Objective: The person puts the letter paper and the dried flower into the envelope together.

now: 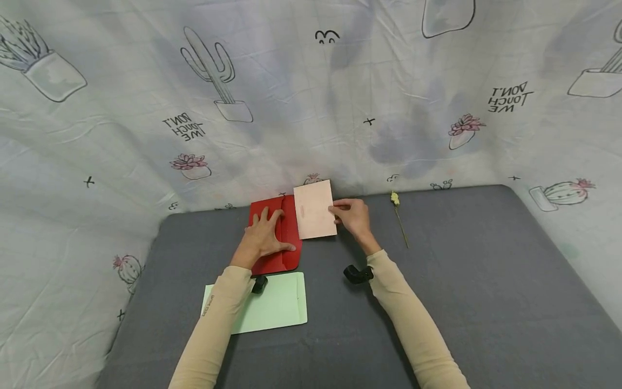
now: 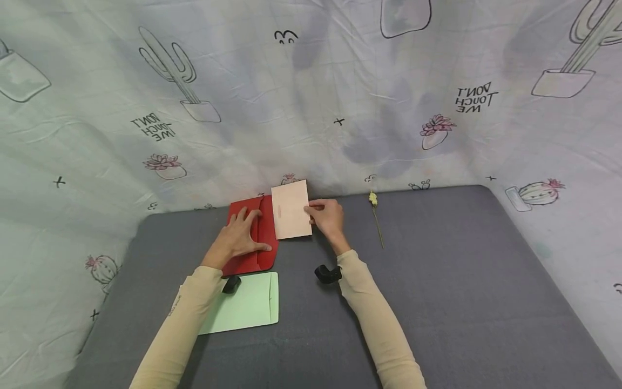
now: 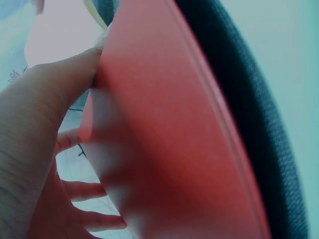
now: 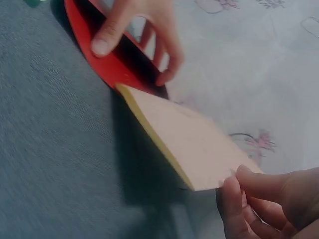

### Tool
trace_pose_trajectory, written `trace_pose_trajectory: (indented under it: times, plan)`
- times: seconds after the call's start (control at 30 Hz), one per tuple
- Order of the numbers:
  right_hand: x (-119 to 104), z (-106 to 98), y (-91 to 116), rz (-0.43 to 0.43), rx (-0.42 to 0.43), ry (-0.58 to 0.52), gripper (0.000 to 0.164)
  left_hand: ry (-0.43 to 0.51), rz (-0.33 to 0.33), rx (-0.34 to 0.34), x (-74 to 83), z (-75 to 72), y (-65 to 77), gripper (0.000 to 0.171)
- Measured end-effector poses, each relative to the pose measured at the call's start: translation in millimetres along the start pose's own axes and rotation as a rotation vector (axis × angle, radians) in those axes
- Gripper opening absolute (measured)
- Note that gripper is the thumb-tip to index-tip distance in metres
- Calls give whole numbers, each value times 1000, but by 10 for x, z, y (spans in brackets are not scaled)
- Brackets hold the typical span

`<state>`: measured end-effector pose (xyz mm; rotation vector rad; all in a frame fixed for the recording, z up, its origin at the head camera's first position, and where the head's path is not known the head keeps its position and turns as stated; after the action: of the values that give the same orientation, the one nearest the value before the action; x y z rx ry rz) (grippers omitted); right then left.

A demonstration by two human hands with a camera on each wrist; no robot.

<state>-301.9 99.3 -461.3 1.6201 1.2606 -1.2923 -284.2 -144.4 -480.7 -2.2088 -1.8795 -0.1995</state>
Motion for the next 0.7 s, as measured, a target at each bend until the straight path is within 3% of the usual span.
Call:
trace_pose_trajectory:
  times: [0.23, 0.7]
  plan:
    - [99, 216, 119, 32, -42, 29, 17, -13, -11, 20, 31, 13, 82, 98]
    - [156, 451, 193, -2, 7, 166, 13, -58, 22, 27, 47, 32, 104, 108]
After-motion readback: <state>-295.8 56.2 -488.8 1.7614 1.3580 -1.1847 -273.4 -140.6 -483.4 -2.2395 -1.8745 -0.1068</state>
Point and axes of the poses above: each hand's wrist, its own y-axis away from the middle knuckle, its own z-axis out of the palm, x = y × z, the point moved 5 cm from there along -y, towards the middle knuckle, and after that the axes turned 15 degrees about x, right-handed, at the moved point
